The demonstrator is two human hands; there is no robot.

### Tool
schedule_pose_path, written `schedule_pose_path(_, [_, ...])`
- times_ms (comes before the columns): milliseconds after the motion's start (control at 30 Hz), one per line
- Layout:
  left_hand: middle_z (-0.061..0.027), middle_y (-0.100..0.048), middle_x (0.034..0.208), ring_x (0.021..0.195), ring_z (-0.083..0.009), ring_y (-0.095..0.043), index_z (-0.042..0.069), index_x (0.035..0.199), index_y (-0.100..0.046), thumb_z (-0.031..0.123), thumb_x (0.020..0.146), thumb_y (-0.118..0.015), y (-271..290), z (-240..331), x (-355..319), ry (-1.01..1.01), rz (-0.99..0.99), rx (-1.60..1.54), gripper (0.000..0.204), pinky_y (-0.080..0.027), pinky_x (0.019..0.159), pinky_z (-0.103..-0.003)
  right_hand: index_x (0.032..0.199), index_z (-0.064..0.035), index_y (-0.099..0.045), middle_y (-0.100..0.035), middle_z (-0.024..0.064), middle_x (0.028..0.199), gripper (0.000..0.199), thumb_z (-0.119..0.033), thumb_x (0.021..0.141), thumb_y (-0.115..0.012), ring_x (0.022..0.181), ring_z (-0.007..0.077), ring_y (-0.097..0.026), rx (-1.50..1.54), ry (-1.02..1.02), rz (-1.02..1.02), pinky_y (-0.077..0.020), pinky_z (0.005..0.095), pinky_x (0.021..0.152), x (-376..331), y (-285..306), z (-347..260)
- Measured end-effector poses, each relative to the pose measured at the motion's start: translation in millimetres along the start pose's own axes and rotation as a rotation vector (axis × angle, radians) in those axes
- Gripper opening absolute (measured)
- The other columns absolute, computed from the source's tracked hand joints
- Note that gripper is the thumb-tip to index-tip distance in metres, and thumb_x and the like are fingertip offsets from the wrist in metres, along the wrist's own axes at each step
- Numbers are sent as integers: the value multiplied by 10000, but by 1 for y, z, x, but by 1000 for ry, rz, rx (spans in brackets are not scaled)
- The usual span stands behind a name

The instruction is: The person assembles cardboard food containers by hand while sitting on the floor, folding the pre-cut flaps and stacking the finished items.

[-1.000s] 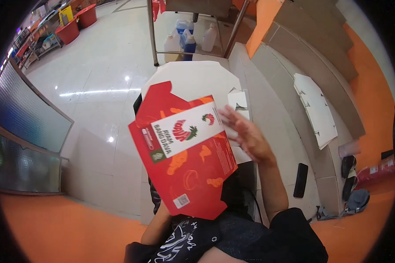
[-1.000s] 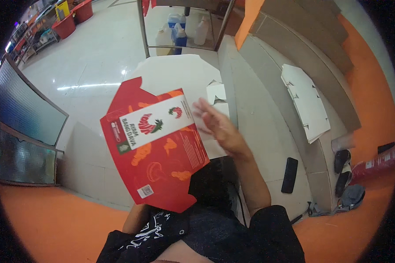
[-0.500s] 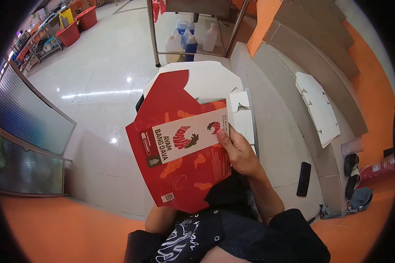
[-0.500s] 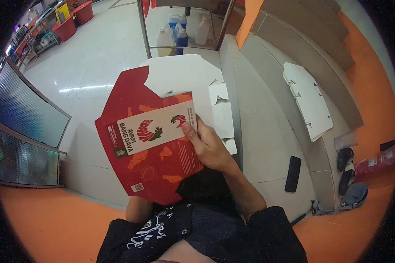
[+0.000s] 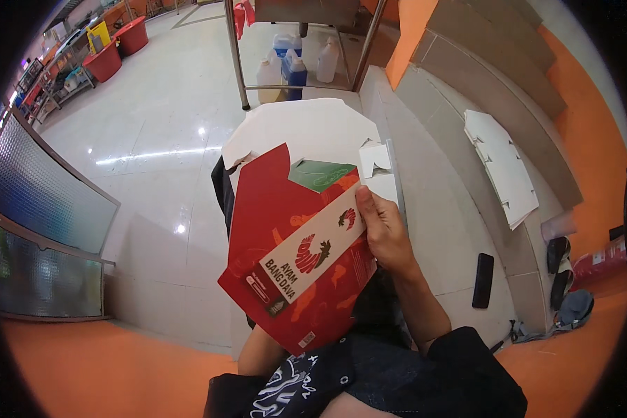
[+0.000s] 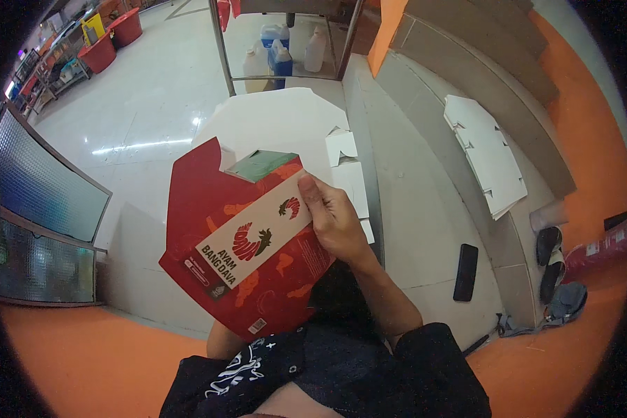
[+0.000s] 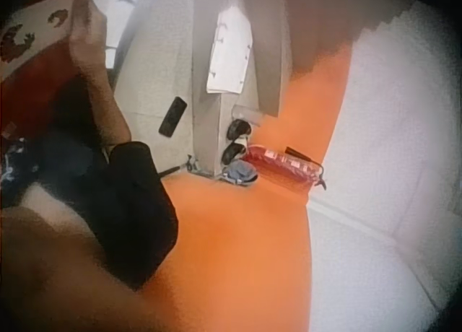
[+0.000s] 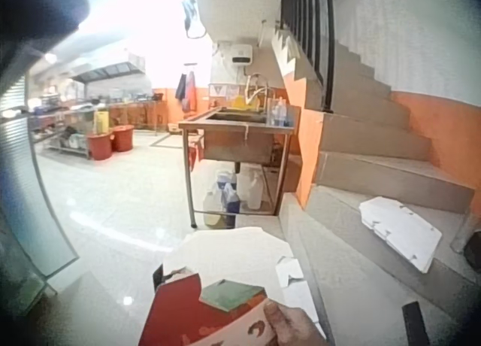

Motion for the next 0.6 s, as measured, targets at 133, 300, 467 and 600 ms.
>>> schedule_pose_path(133, [-153,-555,1165,948,-268,-598,-35,1151,-579,235,956,-550,-3,1,1,-15,0,25,334,-509,838,-363,984,61,-630,-673,91,793,558,-428,1045,-368,759,89,-561,-93,44,82,-476,283,722,0,0,-1])
schedule_pose_path(300, [-153,-553,1162,944,-262,-597,-39,1139,-584,250,964,-546,-7,0,5,-26,11,64,340,-508,841,-358,945,63,-629,-669,79,777,565,-426,1046,-367,728,80,-547,-115,51,119,-471,280,690,2,5,4])
schedule_pose_path(467, [-153,-551,1160,940,-256,-595,-44,1127,-589,265,973,-542,-4,22,2,-187,105,246,349,-508,844,-353,921,42,-651,-668,52,808,571,-451,1035,-386,706,72,-567,98,-41,186,-480,264,676,12,20,11])
schedule_pose_path(600, [-194,-501,1262,1079,-268,-554,-39,1287,-498,447,967,-528,38,60,-3,-562,455,667,582,-496,871,-371,891,10,-659,-659,47,801,576,-487,1021,-397,720,80,-591,370,-205,122,-488,248,703,11,32,13])
Point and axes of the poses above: each hand's wrist, its own x-axis towards the middle knuckle, its own y-axis out of the back of the hand, z = x × y, the point moved 4 cm from there along x, towards the middle knuckle
